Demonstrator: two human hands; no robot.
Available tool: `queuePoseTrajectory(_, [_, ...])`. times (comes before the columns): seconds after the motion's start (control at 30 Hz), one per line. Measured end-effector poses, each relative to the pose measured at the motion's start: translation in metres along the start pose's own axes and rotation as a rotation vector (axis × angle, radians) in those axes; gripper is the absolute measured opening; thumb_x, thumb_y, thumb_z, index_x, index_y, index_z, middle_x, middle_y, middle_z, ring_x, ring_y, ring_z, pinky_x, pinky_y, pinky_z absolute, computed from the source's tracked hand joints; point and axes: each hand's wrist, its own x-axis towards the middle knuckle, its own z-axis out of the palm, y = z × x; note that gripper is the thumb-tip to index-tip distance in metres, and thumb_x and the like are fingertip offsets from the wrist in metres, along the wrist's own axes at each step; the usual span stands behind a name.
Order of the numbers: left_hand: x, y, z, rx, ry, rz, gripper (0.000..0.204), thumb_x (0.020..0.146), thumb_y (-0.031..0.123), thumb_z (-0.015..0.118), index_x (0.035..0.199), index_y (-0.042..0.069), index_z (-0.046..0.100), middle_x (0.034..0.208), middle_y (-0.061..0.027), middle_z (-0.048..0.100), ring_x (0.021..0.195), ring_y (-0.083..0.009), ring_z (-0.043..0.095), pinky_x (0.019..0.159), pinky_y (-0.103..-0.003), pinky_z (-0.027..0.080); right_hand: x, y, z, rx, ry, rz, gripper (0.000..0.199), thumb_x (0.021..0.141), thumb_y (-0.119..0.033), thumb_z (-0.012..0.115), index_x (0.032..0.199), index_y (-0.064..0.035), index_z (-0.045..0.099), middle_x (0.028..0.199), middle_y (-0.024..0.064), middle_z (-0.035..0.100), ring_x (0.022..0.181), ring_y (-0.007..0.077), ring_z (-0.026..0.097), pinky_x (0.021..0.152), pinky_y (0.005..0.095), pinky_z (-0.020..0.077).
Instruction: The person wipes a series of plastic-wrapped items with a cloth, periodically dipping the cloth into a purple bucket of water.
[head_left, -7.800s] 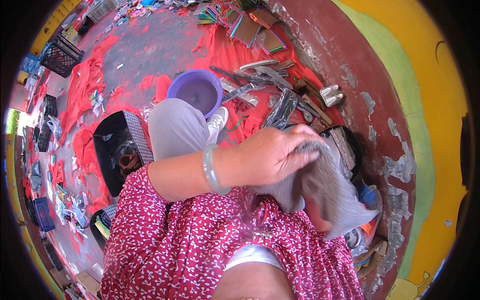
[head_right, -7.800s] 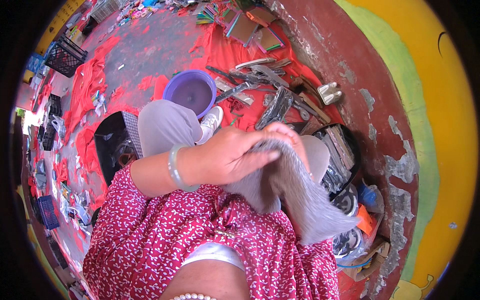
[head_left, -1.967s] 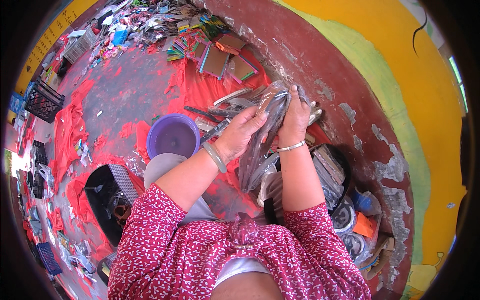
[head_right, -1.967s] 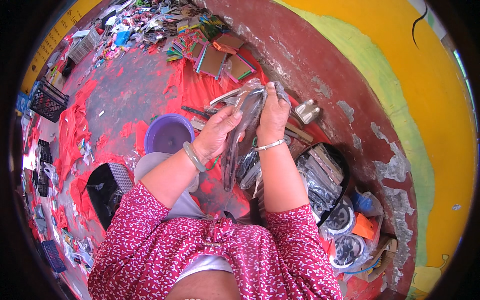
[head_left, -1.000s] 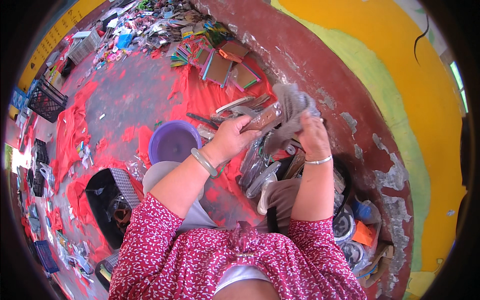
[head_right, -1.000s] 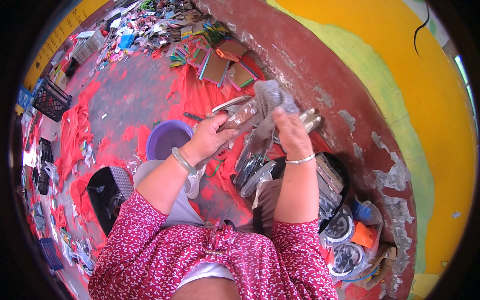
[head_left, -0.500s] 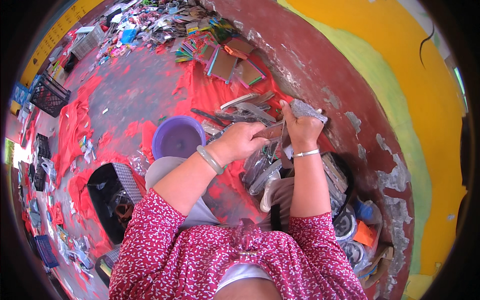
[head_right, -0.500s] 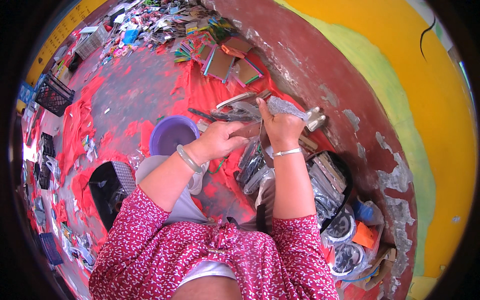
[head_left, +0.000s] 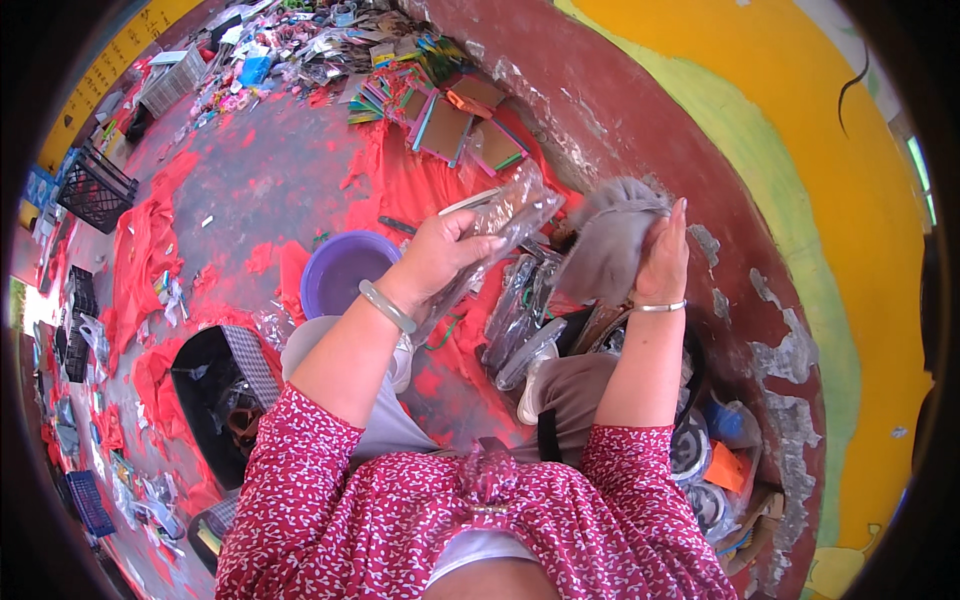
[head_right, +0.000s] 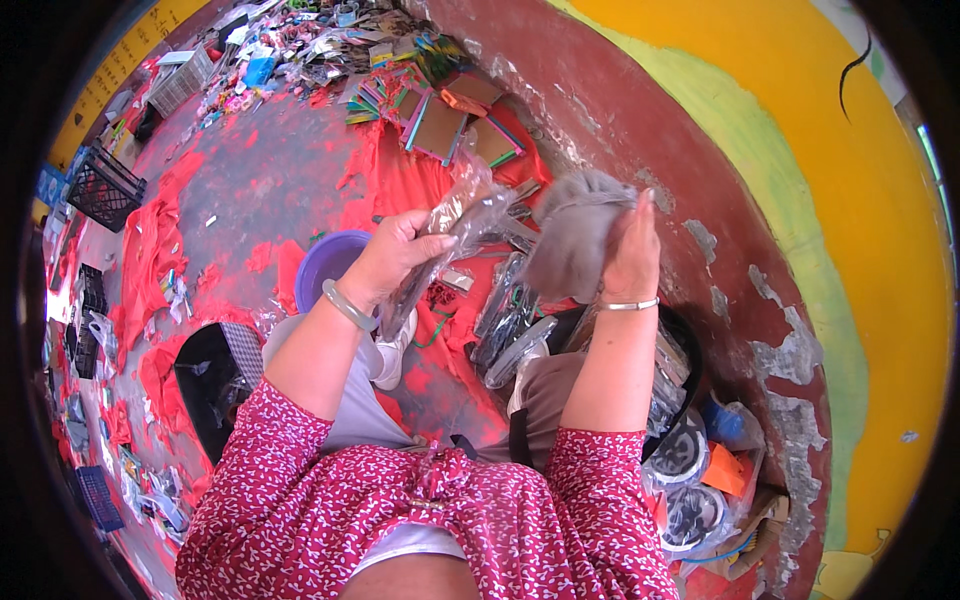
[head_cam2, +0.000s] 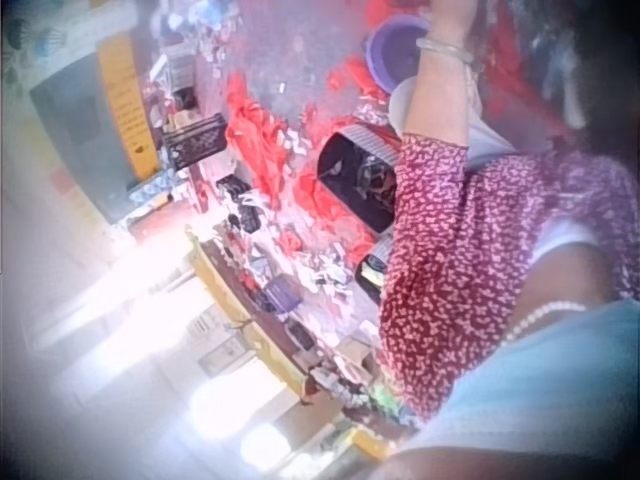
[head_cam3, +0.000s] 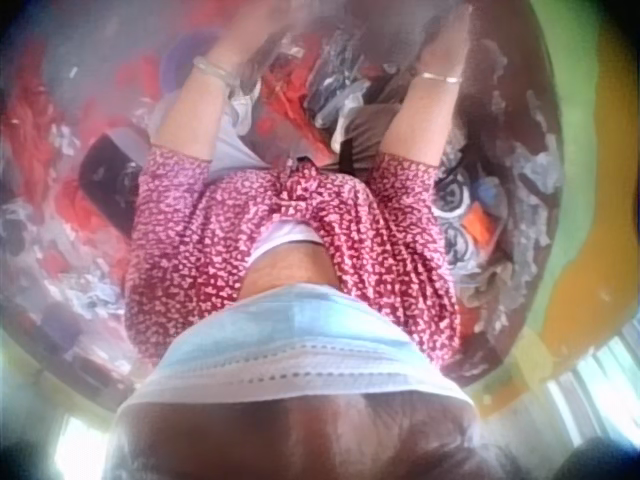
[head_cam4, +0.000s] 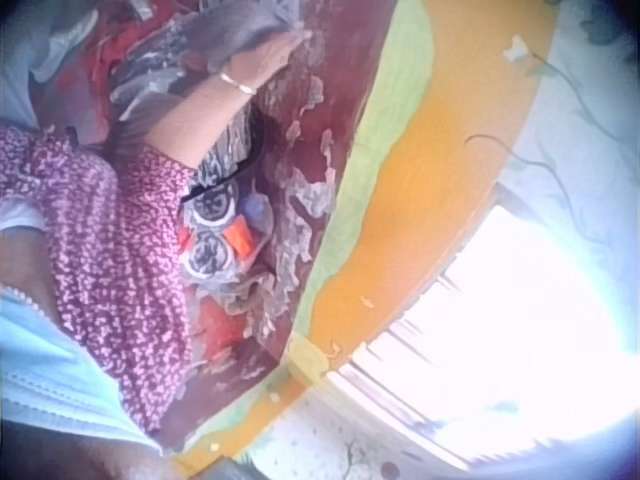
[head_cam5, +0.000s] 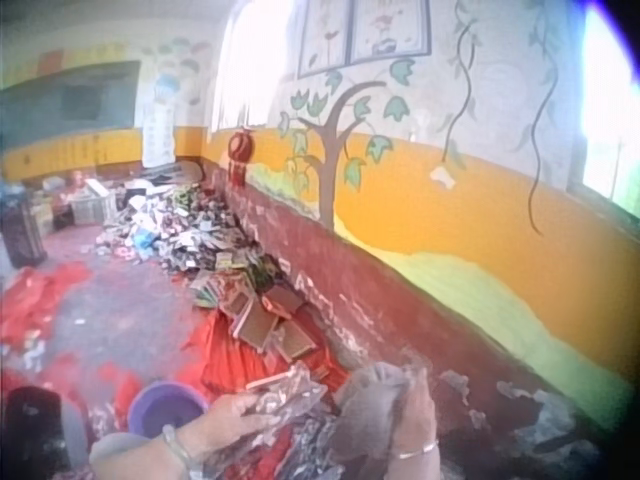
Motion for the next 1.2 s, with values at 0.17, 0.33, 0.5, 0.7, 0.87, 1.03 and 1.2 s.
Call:
queuePoseTrajectory(0.17, [0.001,0.014,0.011,-0.125,0.019,0.054,0.018,0.082,0.015,0.065,0.093,0.002,0.058,0.078,-0.0002,0.058,0.064,-0.0068,0.054,0.058,-0.023,0.048,-0.015,0.006,0.005,-0.021,-0.483,0.095,0.046,0.079,-0.009,0.058,0.122,0.0004,0.046,0.119,0.0155,0.054,0.105,0.0270,0.056,0.091,0.0422,0.0446])
queuePoseTrajectory(0.33, [0.007,-0.003,0.013,-0.001,-0.006,0.073,0.017,0.082,0.010,0.064,0.095,0.001,0.059,0.080,0.0000,0.058,0.070,-0.0071,0.055,0.062,-0.024,0.048,-0.017,0.022,0.016,-0.273,-0.209,0.102,0.032,0.083,0.002,0.052,0.114,0.0006,0.053,0.105,0.0089,0.061,0.095,0.0180,0.060,0.084,0.0311,0.0480])
queuePoseTrajectory(0.5, [0.013,-0.018,0.021,0.256,-0.033,0.173,0.024,0.079,0.011,0.066,0.100,0.000,0.060,0.085,-0.0001,0.060,0.079,-0.0058,0.052,0.071,-0.024,0.045,-0.019,0.041,0.038,-0.408,-0.287,0.010,0.024,0.082,-0.001,0.055,0.106,0.0008,0.059,0.096,0.0027,0.062,0.085,0.0120,0.058,0.077,0.0255,0.0468])
queuePoseTrajectory(0.7, [0.010,-0.017,0.029,0.141,-0.124,0.056,0.031,0.079,0.017,0.068,0.104,0.001,0.057,0.093,-0.0032,0.060,0.086,-0.0089,0.054,0.075,-0.026,0.045,-0.027,0.050,0.050,-0.094,-0.031,0.041,0.021,0.078,0.006,0.054,0.095,-0.0006,0.063,0.087,0.0051,0.064,0.078,0.0146,0.061,0.069,0.0262,0.0493])
queuePoseTrajectory(0.87, [0.016,-0.020,0.032,0.193,-0.263,0.101,0.031,0.085,0.022,0.062,0.106,0.000,0.055,0.094,-0.0067,0.057,0.090,-0.0116,0.052,0.074,-0.026,0.046,-0.021,0.051,0.040,-0.100,0.022,-0.141,0.023,0.076,0.009,0.051,0.093,0.0005,0.064,0.087,0.0057,0.064,0.077,0.0152,0.061,0.069,0.0260,0.0491])
queuePoseTrajectory(1.03, [0.014,-0.024,0.032,0.088,-0.291,-0.019,0.024,0.088,0.023,0.058,0.099,0.000,0.057,0.083,-0.0019,0.056,0.076,-0.0072,0.050,0.066,-0.023,0.044,-0.014,0.054,0.039,-0.243,0.224,-0.315,0.022,0.076,0.005,0.047,0.090,0.0002,0.063,0.083,0.0084,0.064,0.074,0.0183,0.062,0.067,0.0291,0.0513])
queuePoseTrajectory(1.2, [0.002,-0.025,0.038,0.022,-0.259,-0.108,0.021,0.088,0.022,0.058,0.092,0.002,0.056,0.076,-0.0002,0.055,0.066,-0.0079,0.051,0.061,-0.024,0.044,0.009,0.028,0.001,-0.007,0.193,-0.138,0.014,0.082,-0.013,0.050,0.071,-0.0057,0.056,0.065,0.0068,0.056,0.057,0.0159,0.053,0.054,0.0285,0.0451])
